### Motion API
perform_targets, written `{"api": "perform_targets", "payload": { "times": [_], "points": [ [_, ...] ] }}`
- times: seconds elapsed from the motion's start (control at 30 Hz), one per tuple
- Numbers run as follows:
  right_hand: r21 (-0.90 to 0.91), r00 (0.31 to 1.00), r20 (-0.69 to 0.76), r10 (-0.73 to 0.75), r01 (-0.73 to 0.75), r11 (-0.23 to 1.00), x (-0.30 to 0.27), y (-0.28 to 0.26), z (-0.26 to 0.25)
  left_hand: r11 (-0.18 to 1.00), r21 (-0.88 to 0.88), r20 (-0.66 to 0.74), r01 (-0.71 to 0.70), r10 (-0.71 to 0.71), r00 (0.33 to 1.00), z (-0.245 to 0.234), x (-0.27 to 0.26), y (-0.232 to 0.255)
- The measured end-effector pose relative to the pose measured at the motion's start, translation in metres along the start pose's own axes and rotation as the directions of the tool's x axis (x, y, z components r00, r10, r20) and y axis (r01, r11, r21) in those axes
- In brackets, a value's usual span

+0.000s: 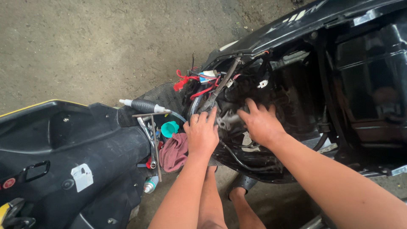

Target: The person works on the internal components of a motorcycle, using a wrench to adjust parts and handling engine components by hand.

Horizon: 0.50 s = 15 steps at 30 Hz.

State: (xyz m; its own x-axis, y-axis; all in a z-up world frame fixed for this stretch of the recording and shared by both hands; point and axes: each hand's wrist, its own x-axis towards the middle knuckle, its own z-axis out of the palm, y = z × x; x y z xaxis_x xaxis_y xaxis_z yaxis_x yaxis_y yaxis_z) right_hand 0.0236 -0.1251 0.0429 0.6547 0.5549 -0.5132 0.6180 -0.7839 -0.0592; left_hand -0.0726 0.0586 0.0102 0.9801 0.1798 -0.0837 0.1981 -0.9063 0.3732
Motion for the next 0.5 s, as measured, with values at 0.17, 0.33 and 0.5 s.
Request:
{"api": "perform_targets", "payload": {
  "times": [0.17,0.33,0.5],
  "points": [
    [0.027,1.000,0.017,-0.020,0.019,0.999,-0.0107,0.0033,-0.0101,1.000,-0.013,0.015,-0.009,0.009,1.000,0.0042,-0.0007,-0.0015],
    [0.075,1.000,0.003,-0.021,0.021,0.997,-0.0129,0.0066,-0.0085,1.000,-0.003,0.016,-0.014,0.014,1.000,0.0062,-0.0001,-0.0013],
    [0.054,1.000,0.019,-0.007,0.006,0.999,-0.0095,0.0078,-0.0063,1.000,0.006,0.025,-0.011,0.011,1.000,0.0050,0.0022,-0.0008]
  ]
}}
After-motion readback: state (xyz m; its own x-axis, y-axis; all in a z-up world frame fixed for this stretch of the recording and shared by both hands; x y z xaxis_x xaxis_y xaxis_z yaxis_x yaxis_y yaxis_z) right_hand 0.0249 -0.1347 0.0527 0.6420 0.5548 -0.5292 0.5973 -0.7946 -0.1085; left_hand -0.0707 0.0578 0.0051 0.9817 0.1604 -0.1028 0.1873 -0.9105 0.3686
